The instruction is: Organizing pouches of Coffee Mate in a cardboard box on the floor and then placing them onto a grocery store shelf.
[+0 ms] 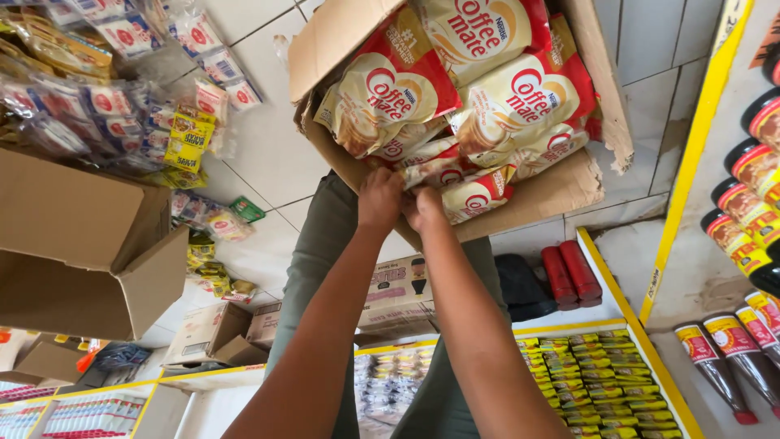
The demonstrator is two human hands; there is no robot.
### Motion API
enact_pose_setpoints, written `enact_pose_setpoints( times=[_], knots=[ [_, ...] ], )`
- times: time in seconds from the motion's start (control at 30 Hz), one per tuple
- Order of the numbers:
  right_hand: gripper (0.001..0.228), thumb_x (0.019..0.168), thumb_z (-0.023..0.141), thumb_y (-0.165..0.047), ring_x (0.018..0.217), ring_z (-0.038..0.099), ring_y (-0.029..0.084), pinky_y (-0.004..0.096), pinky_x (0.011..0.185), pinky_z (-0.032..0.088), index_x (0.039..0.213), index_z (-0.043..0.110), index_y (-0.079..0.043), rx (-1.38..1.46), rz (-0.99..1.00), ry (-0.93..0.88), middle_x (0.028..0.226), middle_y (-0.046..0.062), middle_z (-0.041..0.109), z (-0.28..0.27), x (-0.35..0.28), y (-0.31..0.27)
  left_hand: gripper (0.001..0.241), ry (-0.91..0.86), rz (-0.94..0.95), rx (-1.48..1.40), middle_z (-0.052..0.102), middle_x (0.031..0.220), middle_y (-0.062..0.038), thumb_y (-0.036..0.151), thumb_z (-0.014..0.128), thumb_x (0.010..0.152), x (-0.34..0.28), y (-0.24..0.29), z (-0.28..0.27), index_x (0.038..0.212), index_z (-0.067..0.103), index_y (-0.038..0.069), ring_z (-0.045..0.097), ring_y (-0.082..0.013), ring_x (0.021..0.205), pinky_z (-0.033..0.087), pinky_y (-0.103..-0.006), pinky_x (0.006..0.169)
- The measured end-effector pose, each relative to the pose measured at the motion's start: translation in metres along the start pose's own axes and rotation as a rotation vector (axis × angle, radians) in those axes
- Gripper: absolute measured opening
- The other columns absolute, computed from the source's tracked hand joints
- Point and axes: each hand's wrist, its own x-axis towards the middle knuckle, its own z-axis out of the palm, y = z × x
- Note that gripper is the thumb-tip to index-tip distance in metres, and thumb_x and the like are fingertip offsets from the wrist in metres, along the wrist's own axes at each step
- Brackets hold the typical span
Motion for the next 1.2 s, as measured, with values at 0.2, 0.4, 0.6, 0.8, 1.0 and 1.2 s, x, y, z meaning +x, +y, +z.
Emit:
enact_pose_setpoints(
  times=[0.2,0.4,0.6,0.8,1.0,1.2],
  knots=[
    [0.031,0.103,0.044,-0.018,0.100,0.069,0.027,0.041,0.090,0.057,0.122,0.063,-0.002,0.027,0.008,-0.045,0.115,0.014,0.071,-0.016,-0.051,0.010,0.028,0.026,0.184,-0.032,0.067,0.120,-0.013,0.006,0.059,0.088,-0.053,0.021,-0.009,0.116,0.059,0.006,0.065,-0.0327,0.114,0.052,-0.0444,0.096],
    [0.031,0.101,0.047,-0.017,0.106,0.066,0.026,0.044,0.096,0.053,0.127,0.061,-0.007,-0.019,-0.042,-0.143,0.119,0.011,0.070,-0.025,-0.170,0.001,0.023,-0.149,0.102,-0.219,0.069,0.117,-0.016,0.006,0.053,0.093,-0.105,0.078,-0.102,0.116,0.056,0.006,0.069,-0.0376,0.101,0.057,-0.0480,0.080],
    [0.034,0.096,0.051,-0.017,0.103,0.066,0.021,0.046,0.086,0.053,0.128,0.062,-0.018,-0.054,-0.049,-0.229,0.114,0.004,0.071,-0.040,-0.316,-0.001,0.019,-0.289,-0.183,-0.494,0.071,0.097,-0.024,0.023,0.055,0.101,-0.173,0.116,-0.177,0.115,0.056,0.010,0.066,-0.0470,0.091,0.051,-0.0560,0.077],
    [0.022,0.098,0.063,-0.020,0.091,0.071,0.018,0.041,0.078,0.058,0.118,0.065,-0.013,-0.326,-0.097,-0.174,0.104,0.004,0.072,-0.059,-0.412,0.009,0.026,-0.155,-0.266,-0.564,0.071,0.090,-0.026,0.030,0.062,0.099,-0.243,0.078,-0.127,0.104,0.058,0.005,0.068,-0.0453,0.086,0.053,-0.0531,0.076],
    [0.018,0.097,0.070,-0.020,0.086,0.070,0.019,0.039,0.076,0.058,0.111,0.064,-0.012,-0.611,-0.167,-0.144,0.098,0.004,0.070,-0.063,-0.498,0.008,0.027,-0.261,-0.544,-0.869,0.070,0.093,-0.016,0.028,0.068,0.091,-0.289,0.112,-0.198,0.101,0.067,0.004,0.073,-0.0305,0.080,0.059,-0.0474,0.070],
    [0.021,0.094,0.069,-0.019,0.089,0.071,0.020,0.039,0.080,0.060,0.114,0.065,-0.011,-0.722,-0.348,-0.213,0.101,0.003,0.072,-0.026,-0.608,0.003,0.025,-0.047,-0.041,-0.627,0.072,0.085,-0.014,0.032,0.071,0.091,-0.308,0.140,-0.289,0.098,0.072,0.008,0.070,-0.0267,0.074,0.055,-0.0419,0.069]
  ],
)
